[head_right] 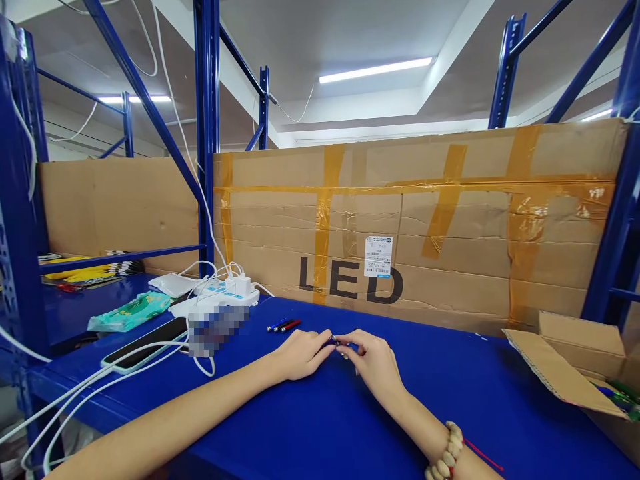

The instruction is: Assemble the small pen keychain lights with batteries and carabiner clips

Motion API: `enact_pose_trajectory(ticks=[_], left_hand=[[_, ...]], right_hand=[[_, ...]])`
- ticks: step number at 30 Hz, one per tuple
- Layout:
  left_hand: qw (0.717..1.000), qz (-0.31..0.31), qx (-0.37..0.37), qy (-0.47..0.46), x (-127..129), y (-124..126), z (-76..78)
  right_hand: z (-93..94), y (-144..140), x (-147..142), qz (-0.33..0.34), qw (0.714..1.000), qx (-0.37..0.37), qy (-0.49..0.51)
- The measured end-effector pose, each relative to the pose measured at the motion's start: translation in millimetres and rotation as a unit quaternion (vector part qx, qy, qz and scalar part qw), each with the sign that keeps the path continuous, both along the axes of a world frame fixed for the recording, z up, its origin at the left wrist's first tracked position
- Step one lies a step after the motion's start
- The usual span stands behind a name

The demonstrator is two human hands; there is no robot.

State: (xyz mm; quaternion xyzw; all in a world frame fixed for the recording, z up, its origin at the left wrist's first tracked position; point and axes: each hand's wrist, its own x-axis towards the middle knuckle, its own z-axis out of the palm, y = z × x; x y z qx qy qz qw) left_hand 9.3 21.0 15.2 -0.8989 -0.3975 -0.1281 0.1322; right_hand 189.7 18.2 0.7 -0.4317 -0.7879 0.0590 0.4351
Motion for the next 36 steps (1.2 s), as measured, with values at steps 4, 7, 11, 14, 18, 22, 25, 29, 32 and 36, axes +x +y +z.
enact_pose_trajectory(ticks=[4, 7, 11, 14, 18, 22, 25, 29, 32, 36], left_hand=[[1.000, 0.024, -0.015, -0.003, 0.7, 1.9, -1.1], [0.999, 0.029, -0.013, -0.016, 0.8, 3.7, -2.4], [0.999, -0.007, 0.014, -0.036, 0.3, 7.0, -5.1], [0.999, -0.021, 0.025, -0.038, -0.3, 10.4, -7.9], [0.998, -0.037, 0.035, -0.033, -0.6, 13.5, -9.6], [0.998, -0.050, 0.045, -0.021, -0.2, 12.6, -7.6], [0.997, -0.058, 0.047, -0.016, -0.7, 11.2, -6.1], [0.996, -0.080, 0.046, -0.020, -2.5, 10.0, -6.0], [0.995, -0.089, 0.042, -0.028, -3.4, 8.6, -5.8], [0.995, -0.088, 0.030, -0.046, -4.1, 8.1, -5.2]], right_hand=[[-0.1, 0.5, -0.7, 0.026, 0.999, -0.013, 0.031], [1.3, 0.0, -2.2, 0.029, 0.998, -0.014, 0.058], [2.9, 0.9, -4.9, 0.052, 0.992, -0.013, 0.117], [2.8, 2.6, -5.6, 0.058, 0.985, -0.060, 0.149], [2.7, 4.0, -4.3, 0.064, 0.975, -0.116, 0.177], [3.4, 4.7, -2.8, 0.069, 0.971, -0.120, 0.197], [4.6, 5.5, -2.2, 0.072, 0.967, -0.135, 0.205], [6.2, 6.9, -1.1, 0.080, 0.954, -0.180, 0.224], [6.8, 7.3, 0.1, 0.069, 0.946, -0.212, 0.235], [6.8, 6.0, 1.1, 0.067, 0.944, -0.240, 0.219]])
